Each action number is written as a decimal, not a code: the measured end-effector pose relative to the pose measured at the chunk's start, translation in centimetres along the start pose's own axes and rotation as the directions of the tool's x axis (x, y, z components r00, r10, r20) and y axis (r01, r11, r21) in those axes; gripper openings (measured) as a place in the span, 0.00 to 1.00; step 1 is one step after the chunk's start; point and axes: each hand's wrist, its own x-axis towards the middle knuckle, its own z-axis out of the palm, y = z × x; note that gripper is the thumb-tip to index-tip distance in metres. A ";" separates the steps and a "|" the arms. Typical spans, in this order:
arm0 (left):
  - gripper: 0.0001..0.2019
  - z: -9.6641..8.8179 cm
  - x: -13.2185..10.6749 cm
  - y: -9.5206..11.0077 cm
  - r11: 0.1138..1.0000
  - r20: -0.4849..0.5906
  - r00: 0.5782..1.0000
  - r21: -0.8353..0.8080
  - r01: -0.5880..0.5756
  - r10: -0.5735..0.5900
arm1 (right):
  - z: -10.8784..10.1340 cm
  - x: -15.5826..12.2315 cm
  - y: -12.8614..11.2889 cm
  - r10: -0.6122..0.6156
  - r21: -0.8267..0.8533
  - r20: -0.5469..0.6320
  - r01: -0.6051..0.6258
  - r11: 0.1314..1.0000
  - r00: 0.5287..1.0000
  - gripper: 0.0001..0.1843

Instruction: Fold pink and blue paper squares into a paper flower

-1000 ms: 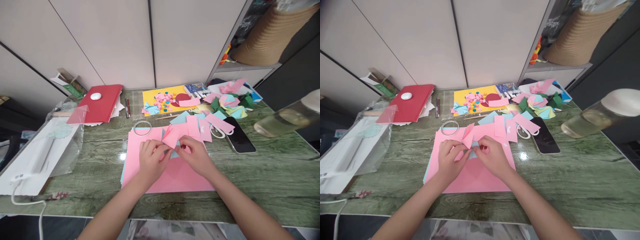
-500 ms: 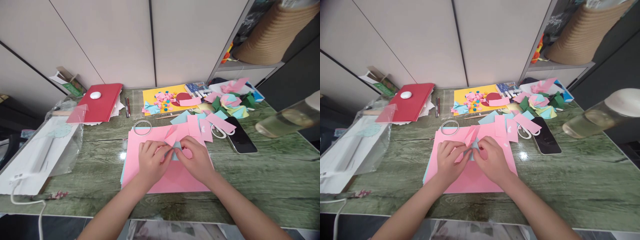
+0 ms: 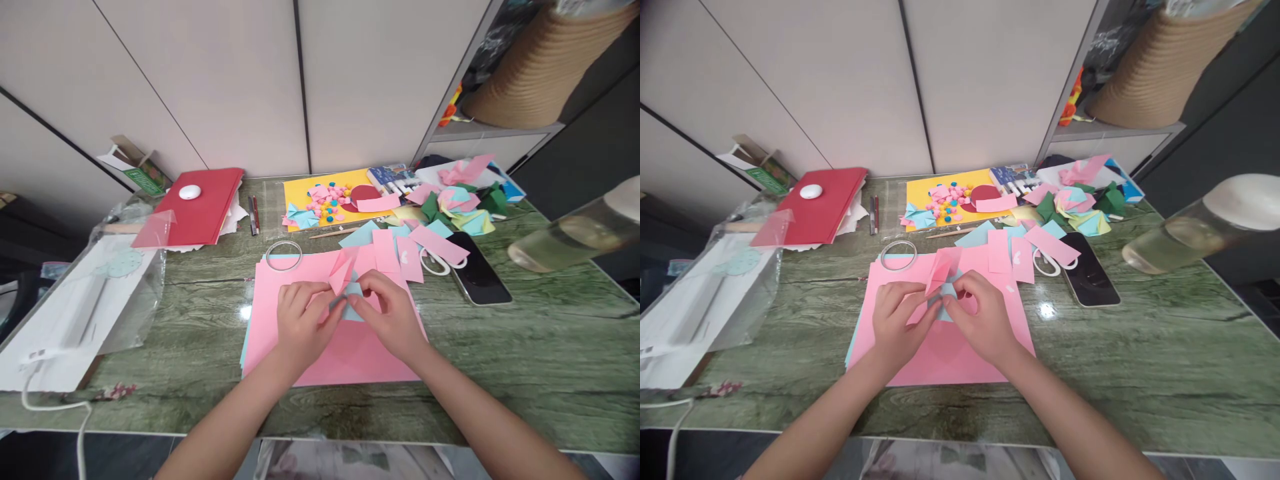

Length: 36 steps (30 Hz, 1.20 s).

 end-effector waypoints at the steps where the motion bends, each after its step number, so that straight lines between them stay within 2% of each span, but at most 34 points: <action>1: 0.07 0.0 0.0 0.0 1.000 0.000 1.000 0.008 -0.020 0.020 | 0.0 0.0 0.0 -0.011 -0.006 -0.010 0.011 1.000 1.000 0.06; 6: 0.11 0.0 0.0 0.0 0.999 -0.006 0.999 0.009 -0.048 0.048 | 0.1 -0.3 0.2 -0.031 -0.021 -0.021 0.031 0.999 0.999 0.05; 14: 0.10 -0.2 0.2 0.0 0.999 -0.014 0.999 0.003 -0.052 0.052 | 0.1 -0.6 -0.1 -0.079 -0.158 -0.022 0.075 0.985 0.997 0.05; 22: 0.08 0.0 0.2 -0.2 0.998 -0.038 0.997 0.022 -0.060 0.061 | 0.3 -0.5 0.0 -0.106 -0.226 -0.025 0.097 0.969 0.994 0.05; 36: 0.04 -0.1 0.5 0.0 0.999 0.002 1.000 0.032 -0.021 0.021 | 0.3 -0.5 0.1 -0.114 -0.244 -0.024 0.105 0.964 0.993 0.06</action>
